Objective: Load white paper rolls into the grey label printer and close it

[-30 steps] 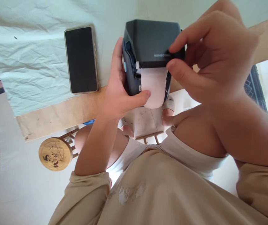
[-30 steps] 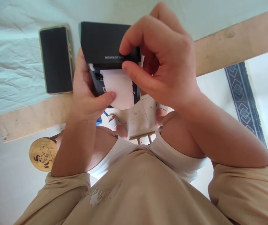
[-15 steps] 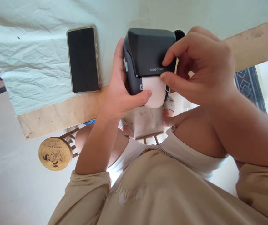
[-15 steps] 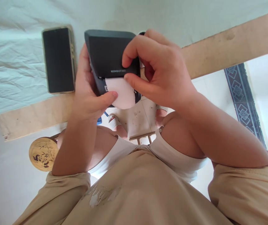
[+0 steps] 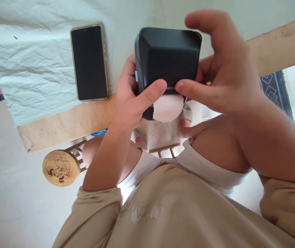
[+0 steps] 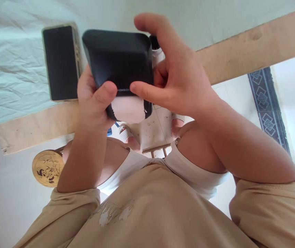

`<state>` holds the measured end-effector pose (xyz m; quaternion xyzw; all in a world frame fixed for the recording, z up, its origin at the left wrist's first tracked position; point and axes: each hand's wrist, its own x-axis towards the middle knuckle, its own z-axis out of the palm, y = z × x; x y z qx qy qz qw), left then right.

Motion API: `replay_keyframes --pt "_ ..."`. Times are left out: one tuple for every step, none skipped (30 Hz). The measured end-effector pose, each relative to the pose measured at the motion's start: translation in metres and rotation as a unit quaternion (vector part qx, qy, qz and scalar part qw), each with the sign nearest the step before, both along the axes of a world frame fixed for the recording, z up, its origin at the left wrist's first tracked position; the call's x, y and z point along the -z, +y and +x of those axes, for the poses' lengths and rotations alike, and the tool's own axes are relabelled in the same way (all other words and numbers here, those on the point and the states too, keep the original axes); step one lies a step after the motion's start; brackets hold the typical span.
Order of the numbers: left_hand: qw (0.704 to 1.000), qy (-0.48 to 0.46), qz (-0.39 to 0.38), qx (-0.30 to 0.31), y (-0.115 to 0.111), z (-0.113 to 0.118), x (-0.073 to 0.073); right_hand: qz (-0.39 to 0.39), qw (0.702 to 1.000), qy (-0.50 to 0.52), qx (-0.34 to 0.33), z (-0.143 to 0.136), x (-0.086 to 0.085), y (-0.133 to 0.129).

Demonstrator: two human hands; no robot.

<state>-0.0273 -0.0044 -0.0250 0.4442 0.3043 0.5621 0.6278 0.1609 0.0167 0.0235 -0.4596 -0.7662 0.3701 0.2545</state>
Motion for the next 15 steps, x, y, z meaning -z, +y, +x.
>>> replay_keyframes --pt "1.0 0.003 -0.005 0.003 -0.001 0.0 -0.001 -0.019 1.0 -0.008 -0.004 0.0 0.001 0.001" --pt "1.0 0.006 -0.008 0.008 -0.001 0.0 -0.002 -0.034 0.999 -0.012 -0.008 0.001 0.002 0.002" --pt "1.0 0.008 -0.01 0.01 -0.001 -0.001 -0.002 -0.042 0.999 -0.013 -0.01 0.001 0.003 0.002" --pt "1.0 0.012 -0.01 0.01 0.0 -0.001 -0.001 -0.044 0.999 -0.014 -0.01 0.001 0.004 0.003" --pt "1.0 0.016 -0.011 0.01 0.002 -0.002 0.0 -0.042 0.999 -0.016 -0.007 0.001 0.004 0.003" --pt "1.0 0.019 -0.011 0.011 0.004 -0.003 0.002 -0.038 0.999 -0.02 -0.002 0.001 0.004 0.003" --pt "1.0 0.022 -0.011 0.012 0.005 -0.004 0.005 -0.035 0.999 -0.023 0.001 0.0 0.003 0.003" --pt "1.0 0.023 -0.009 0.014 0.007 -0.005 0.007 -0.033 0.999 -0.024 0.004 -0.001 0.003 0.002" --pt "1.0 0.025 -0.007 0.014 0.008 -0.005 0.009 -0.031 0.999 -0.022 0.005 -0.001 0.003 0.002" --pt "1.0 0.027 -0.005 0.013 0.009 -0.006 0.01 -0.029 0.999 -0.02 0.004 -0.002 0.002 0.001" --pt "1.0 0.028 -0.003 0.012 0.01 -0.006 0.011 -0.025 0.999 -0.02 0.005 -0.003 0.002 0.001" --pt "0.999 0.03 -0.001 0.01 0.009 -0.006 0.011 -0.021 1.0 -0.022 0.006 -0.003 0.001 0.001" --pt "0.999 0.032 0.001 0.008 0.009 -0.005 0.01 -0.019 0.999 -0.025 0.007 -0.004 0.001 0.0" --pt "0.999 0.034 0.001 0.005 0.008 -0.005 0.009 -0.018 0.999 -0.028 0.009 -0.004 0.0 0.0" --pt "0.999 0.034 0.001 0.004 0.007 -0.005 0.008 -0.018 0.999 -0.033 0.011 -0.004 0.0 0.0"
